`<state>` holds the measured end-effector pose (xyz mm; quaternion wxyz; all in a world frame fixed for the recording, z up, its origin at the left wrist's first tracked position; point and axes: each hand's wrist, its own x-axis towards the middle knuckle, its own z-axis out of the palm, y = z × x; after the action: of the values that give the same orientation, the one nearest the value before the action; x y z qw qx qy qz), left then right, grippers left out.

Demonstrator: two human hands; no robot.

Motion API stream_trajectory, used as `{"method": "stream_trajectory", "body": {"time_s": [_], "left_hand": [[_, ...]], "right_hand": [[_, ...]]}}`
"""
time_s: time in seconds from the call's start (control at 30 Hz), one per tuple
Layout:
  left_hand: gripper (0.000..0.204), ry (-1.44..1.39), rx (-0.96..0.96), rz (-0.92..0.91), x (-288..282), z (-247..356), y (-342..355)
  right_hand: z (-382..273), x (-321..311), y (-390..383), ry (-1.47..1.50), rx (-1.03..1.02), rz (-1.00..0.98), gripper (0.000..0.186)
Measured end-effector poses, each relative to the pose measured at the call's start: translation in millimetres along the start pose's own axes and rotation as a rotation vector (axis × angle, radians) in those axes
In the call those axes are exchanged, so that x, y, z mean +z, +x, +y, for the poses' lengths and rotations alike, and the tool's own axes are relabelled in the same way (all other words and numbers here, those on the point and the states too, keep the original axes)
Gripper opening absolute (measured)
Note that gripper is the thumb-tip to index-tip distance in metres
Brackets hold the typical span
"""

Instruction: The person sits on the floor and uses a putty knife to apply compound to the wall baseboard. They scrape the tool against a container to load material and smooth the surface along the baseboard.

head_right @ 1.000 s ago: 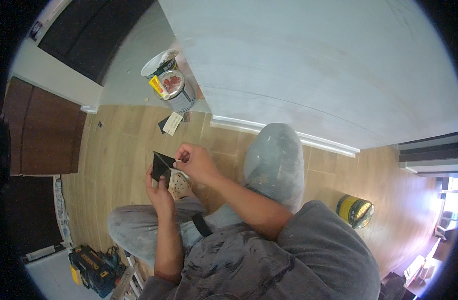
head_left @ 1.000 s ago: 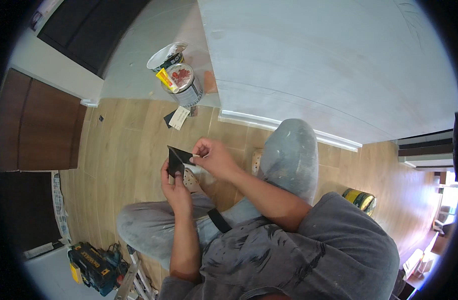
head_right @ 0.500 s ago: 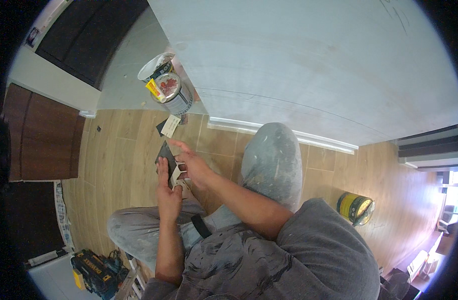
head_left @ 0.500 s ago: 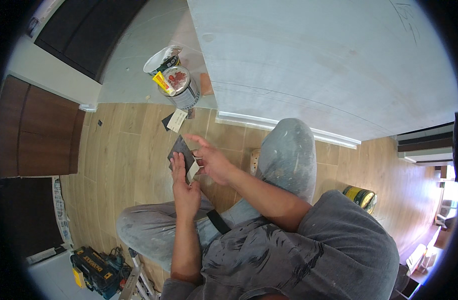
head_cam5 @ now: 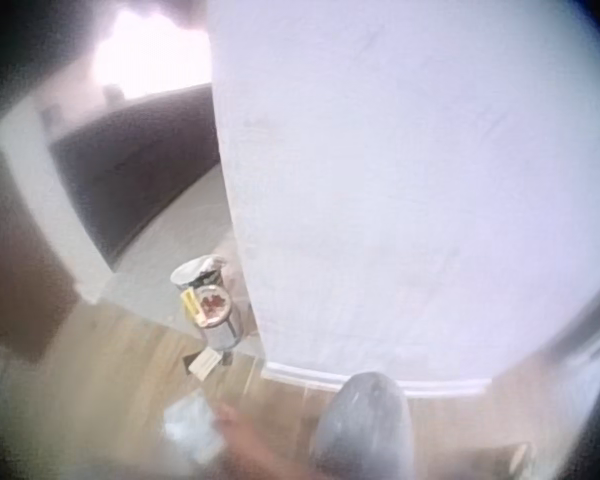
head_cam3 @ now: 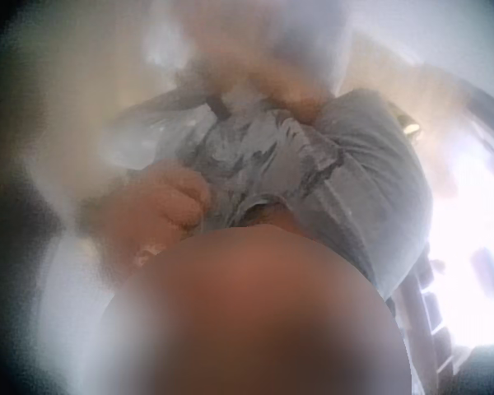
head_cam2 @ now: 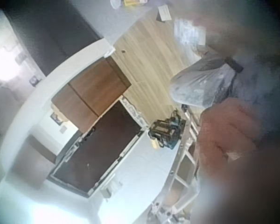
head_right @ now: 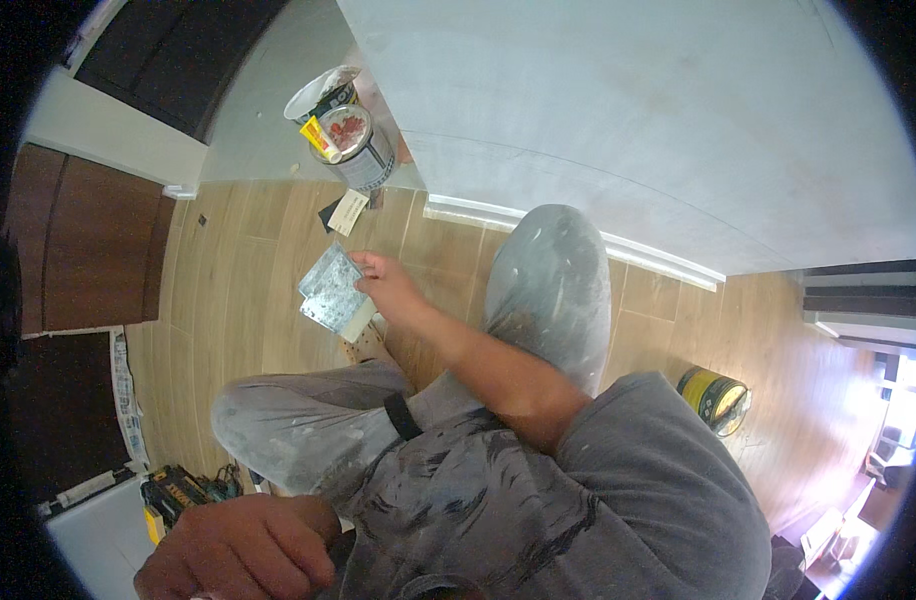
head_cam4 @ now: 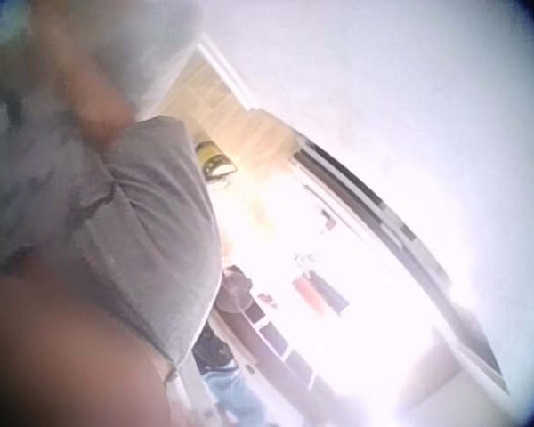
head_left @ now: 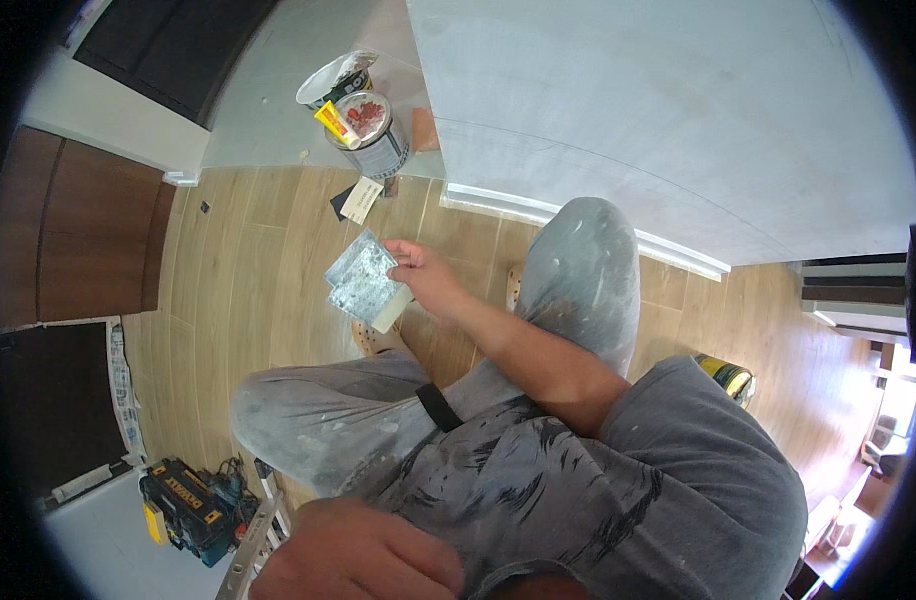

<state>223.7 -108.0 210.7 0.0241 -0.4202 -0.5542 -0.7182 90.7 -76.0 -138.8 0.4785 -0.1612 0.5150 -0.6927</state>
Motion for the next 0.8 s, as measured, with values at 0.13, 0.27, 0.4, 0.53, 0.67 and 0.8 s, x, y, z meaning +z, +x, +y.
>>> {"method": "stream_trajectory", "body": {"time_s": [0.13,0.27,0.4,0.53,0.67,0.8], "left_hand": [[0.017,-0.112,0.041,0.276,28,-18,9],[0.019,-0.106,0.042,0.340,39,-15,4],[0.020,-0.083,0.022,0.324,32,-23,24],[0.018,0.124,0.479,0.655,46,-54,47],[0.015,-0.120,0.059,0.377,31,-35,34],[0.015,-0.007,0.475,0.586,45,-64,41]], "right_hand": [[-12,2,-9,0.089,0.047,-0.001,0.049],[-19,-1,-12,0.064,0.037,-0.009,0.049],[-15,-1,-6,0.005,0.028,0.006,0.049],[-15,-1,-5,0.085,0.026,-0.022,0.048],[-18,0,-7,0.066,0.029,-0.017,0.048],[-13,3,-6,0.076,0.004,0.022,0.047]]}}
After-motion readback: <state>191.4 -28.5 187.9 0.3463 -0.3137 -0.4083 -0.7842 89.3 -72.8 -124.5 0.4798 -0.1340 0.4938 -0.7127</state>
